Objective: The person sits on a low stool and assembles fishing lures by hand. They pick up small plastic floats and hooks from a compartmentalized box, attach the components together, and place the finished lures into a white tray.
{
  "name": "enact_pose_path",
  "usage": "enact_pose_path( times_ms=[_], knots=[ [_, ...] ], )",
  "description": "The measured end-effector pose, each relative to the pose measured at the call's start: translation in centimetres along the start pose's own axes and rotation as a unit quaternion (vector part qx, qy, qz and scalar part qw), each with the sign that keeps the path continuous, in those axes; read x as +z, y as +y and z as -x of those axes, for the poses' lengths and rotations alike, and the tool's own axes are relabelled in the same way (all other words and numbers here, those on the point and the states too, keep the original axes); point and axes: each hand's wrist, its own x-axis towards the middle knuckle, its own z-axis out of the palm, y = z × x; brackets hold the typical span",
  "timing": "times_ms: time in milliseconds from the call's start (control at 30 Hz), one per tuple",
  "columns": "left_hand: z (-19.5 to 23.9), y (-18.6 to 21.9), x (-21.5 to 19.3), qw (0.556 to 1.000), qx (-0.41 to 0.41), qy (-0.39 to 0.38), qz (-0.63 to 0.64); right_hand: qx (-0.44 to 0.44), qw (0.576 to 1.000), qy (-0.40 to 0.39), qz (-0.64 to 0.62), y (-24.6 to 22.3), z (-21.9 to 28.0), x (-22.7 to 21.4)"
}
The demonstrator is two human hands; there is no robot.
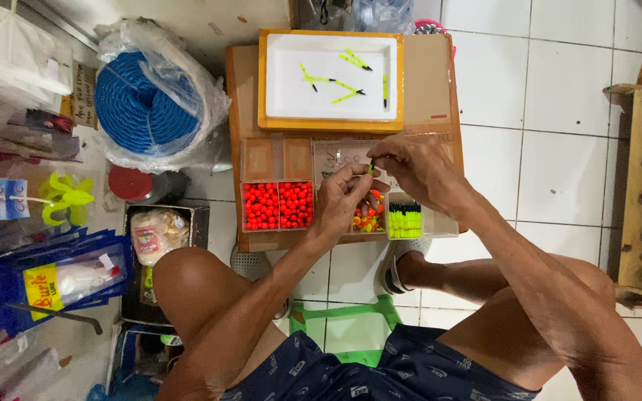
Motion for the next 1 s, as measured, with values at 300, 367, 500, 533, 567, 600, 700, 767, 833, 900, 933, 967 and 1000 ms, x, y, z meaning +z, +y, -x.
enact_pose_path(
  times_ms=[300,367,500,533,567,600,700,767,833,900,933,967,1000],
  knots=[
    [-0.3,-0.4,-0.1,1.000,0.007,0.022,0.014,0.031,0.998,-0.030,-0.037,-2.1,0.1,-0.9],
    [-0.5,-1.4,-0.3,0.999,0.010,0.030,0.027,0.057,0.993,-0.013,-0.102,-0.6,0.4,0.1],
    [-0.7,-2.2,-0.4,0.999,0.023,0.037,0.013,0.155,0.967,-0.004,-0.204,1.0,0.9,1.2],
    [-0.4,-1.8,-0.4,0.999,0.019,0.037,0.014,0.158,0.966,-0.004,-0.204,0.9,1.3,1.1],
    [-0.1,-1.3,-0.4,0.999,0.022,0.037,-0.030,0.172,0.966,-0.013,-0.194,0.8,1.6,1.0],
    [0.0,-0.8,-0.4,0.996,0.027,0.037,-0.075,0.184,0.966,-0.021,-0.182,0.6,1.7,0.9],
    [0.4,-1.3,0.4,0.996,0.017,0.032,-0.076,0.192,0.961,0.004,-0.199,0.7,2.6,0.8],
    [0.5,-1.1,0.6,0.994,0.021,0.035,-0.104,0.199,0.965,-0.007,-0.172,1.4,3.0,0.0],
    [0.5,-0.7,0.8,0.991,0.026,0.039,-0.129,0.206,0.968,-0.020,-0.143,2.2,3.6,-0.8],
    [0.5,-0.2,0.7,0.994,0.016,0.027,-0.106,0.222,0.968,-0.091,-0.065,3.1,4.3,-1.2],
    [0.4,0.0,0.7,0.994,0.016,0.027,-0.107,0.222,0.969,-0.091,-0.065,2.9,4.4,-1.5],
    [0.3,0.2,0.7,0.992,0.022,0.023,-0.123,0.254,0.957,-0.128,-0.053,2.6,4.6,-1.8],
    [0.4,0.3,0.7,0.990,0.027,0.020,-0.139,0.287,0.943,-0.166,-0.042,2.4,4.8,-2.0]
  ],
)
